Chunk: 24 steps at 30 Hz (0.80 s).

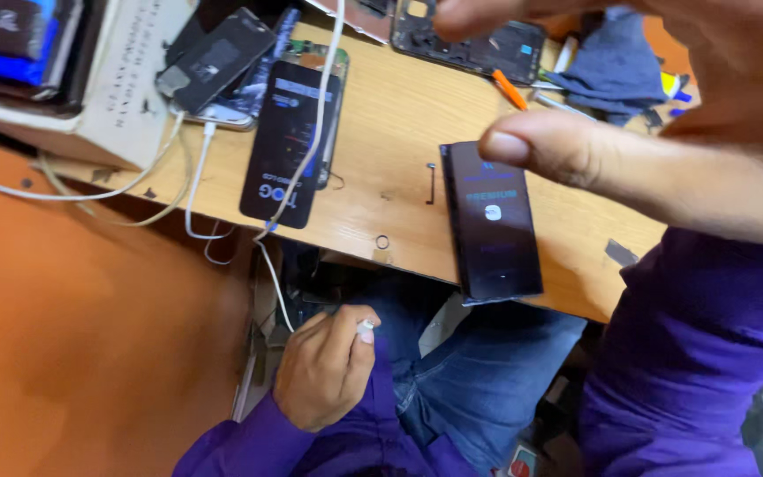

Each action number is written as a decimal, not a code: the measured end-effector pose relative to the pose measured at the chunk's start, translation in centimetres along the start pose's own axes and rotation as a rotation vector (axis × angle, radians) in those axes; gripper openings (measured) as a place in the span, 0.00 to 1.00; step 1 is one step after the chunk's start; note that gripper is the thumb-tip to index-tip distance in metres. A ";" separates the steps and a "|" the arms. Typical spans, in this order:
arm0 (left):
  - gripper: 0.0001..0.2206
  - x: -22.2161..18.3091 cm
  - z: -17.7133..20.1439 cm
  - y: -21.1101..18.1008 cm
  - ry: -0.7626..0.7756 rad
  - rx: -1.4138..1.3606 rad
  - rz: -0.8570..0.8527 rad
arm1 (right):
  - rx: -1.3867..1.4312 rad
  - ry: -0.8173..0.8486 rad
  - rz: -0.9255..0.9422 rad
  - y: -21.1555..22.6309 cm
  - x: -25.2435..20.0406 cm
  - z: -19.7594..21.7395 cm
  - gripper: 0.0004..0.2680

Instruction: The person cleans the back of a smartphone with a toothbrush, then assembles the device by inserting a battery and connecting internal components. They test the phone by plugging in a charging cable and observing the screen display.

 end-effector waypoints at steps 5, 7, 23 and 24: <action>0.07 0.6 -5.3 2.2 0.238 0.102 -0.041 | 0.165 -0.142 -0.141 -2.1 -7.2 -0.4 0.14; 0.09 0.7 -7.1 3.3 0.300 0.149 -0.084 | 0.324 -0.274 -0.308 -4.6 -10.8 -2.3 0.13; 0.11 1.3 -6.2 2.5 0.021 -0.021 -0.573 | 0.610 -0.747 -0.788 -13.4 -20.8 -13.3 0.04; 0.11 1.6 -4.8 1.3 -0.016 -0.086 -0.643 | 0.585 -0.740 -0.768 -13.3 -20.7 -13.3 0.04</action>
Point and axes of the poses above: each hand's wrist, its own x-axis towards the middle knuckle, its own z-axis out of the back of the hand, y = z × x, the point moved 6 cm from there along x, towards the middle knuckle, and after that the axes turned 2 degrees about -z, right-handed, at the moved point
